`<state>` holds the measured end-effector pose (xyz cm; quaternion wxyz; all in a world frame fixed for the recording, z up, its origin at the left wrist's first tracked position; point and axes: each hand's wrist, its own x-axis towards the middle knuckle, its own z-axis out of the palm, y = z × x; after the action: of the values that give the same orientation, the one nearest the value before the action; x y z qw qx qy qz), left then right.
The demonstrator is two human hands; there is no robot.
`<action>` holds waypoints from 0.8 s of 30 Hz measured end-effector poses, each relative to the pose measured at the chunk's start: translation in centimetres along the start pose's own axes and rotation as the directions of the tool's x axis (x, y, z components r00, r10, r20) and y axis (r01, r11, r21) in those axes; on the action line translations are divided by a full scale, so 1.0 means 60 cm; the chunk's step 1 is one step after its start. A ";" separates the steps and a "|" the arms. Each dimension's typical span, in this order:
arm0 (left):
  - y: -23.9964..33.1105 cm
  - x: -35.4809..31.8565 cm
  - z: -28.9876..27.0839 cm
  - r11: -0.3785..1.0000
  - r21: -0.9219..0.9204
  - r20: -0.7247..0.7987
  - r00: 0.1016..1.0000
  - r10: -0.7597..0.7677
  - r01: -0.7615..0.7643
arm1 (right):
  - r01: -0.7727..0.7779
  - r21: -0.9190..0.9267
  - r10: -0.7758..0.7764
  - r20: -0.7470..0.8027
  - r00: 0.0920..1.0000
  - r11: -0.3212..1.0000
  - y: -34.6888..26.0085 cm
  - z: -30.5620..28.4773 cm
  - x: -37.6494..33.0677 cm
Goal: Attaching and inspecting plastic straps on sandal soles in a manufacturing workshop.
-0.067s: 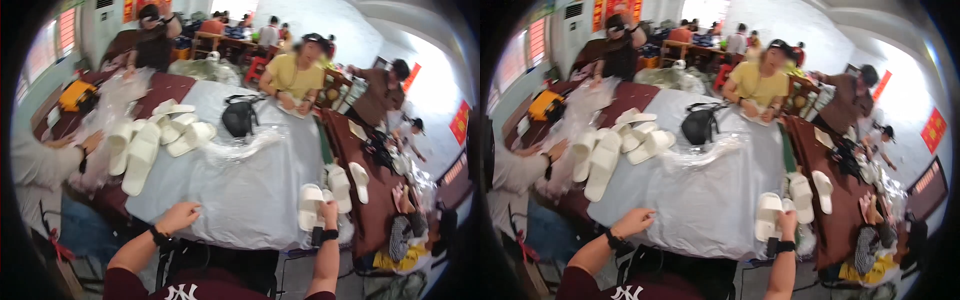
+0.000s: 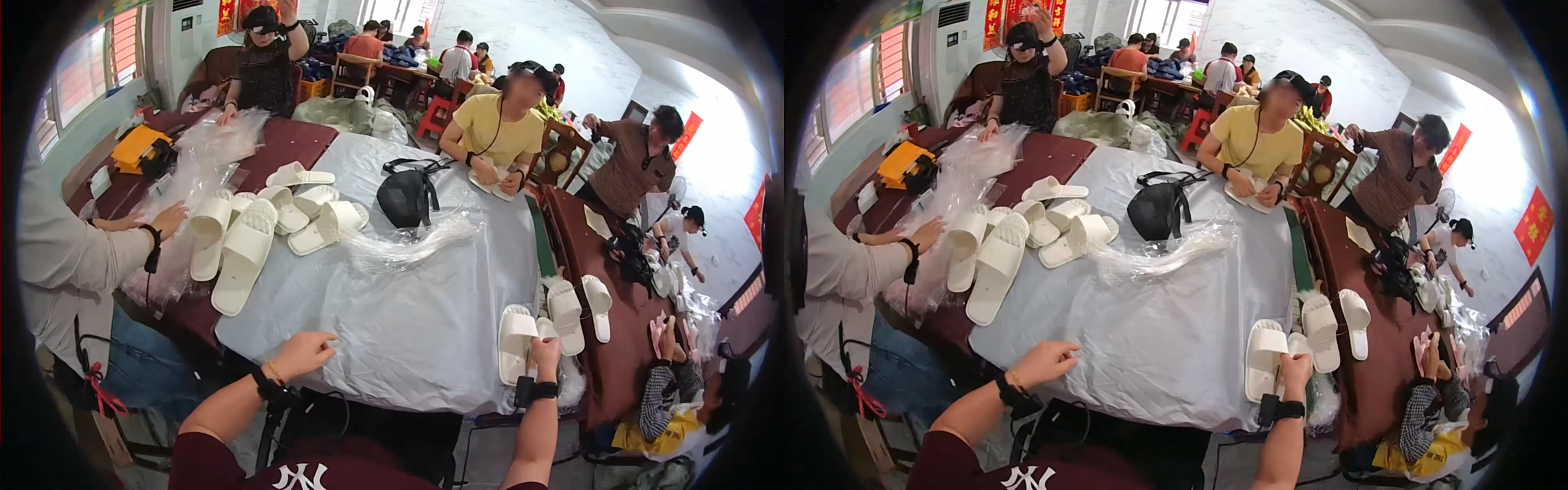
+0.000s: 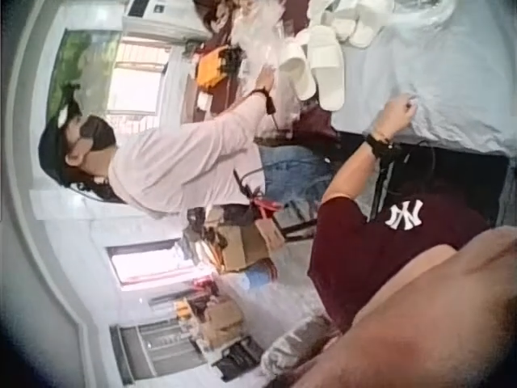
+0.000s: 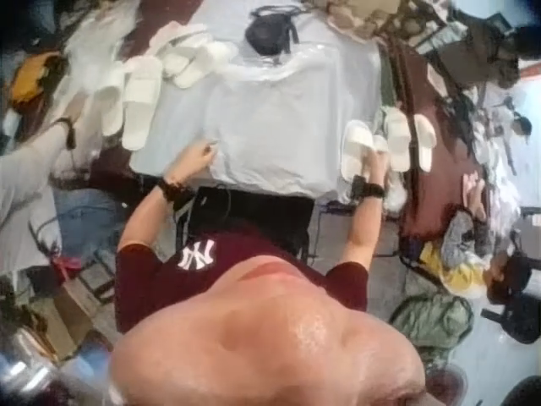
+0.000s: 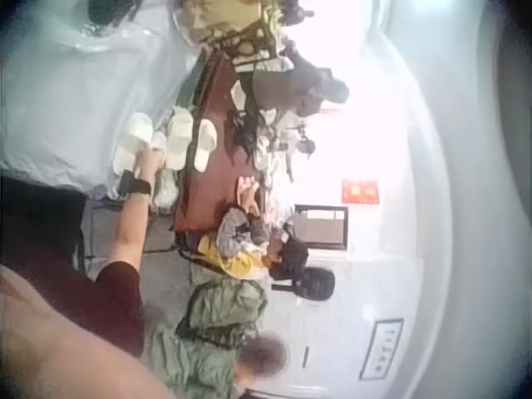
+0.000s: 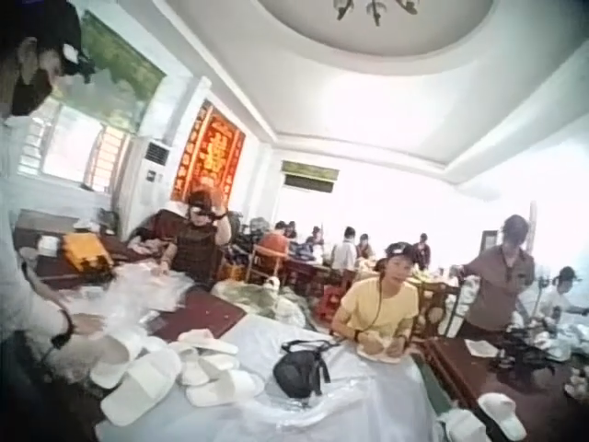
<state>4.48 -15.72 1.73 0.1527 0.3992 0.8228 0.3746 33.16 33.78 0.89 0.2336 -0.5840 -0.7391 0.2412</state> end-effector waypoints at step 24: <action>-0.007 -0.040 0.001 0.994 -0.062 0.016 0.996 -0.087 0.087 | 0.216 -0.230 -0.285 -0.336 0.898 0.949 -0.013 0.084 -0.015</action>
<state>5.79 -17.69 1.23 0.1869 0.3605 0.8262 0.3904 29.64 32.31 -2.58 0.3401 -0.5374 -0.7713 0.0261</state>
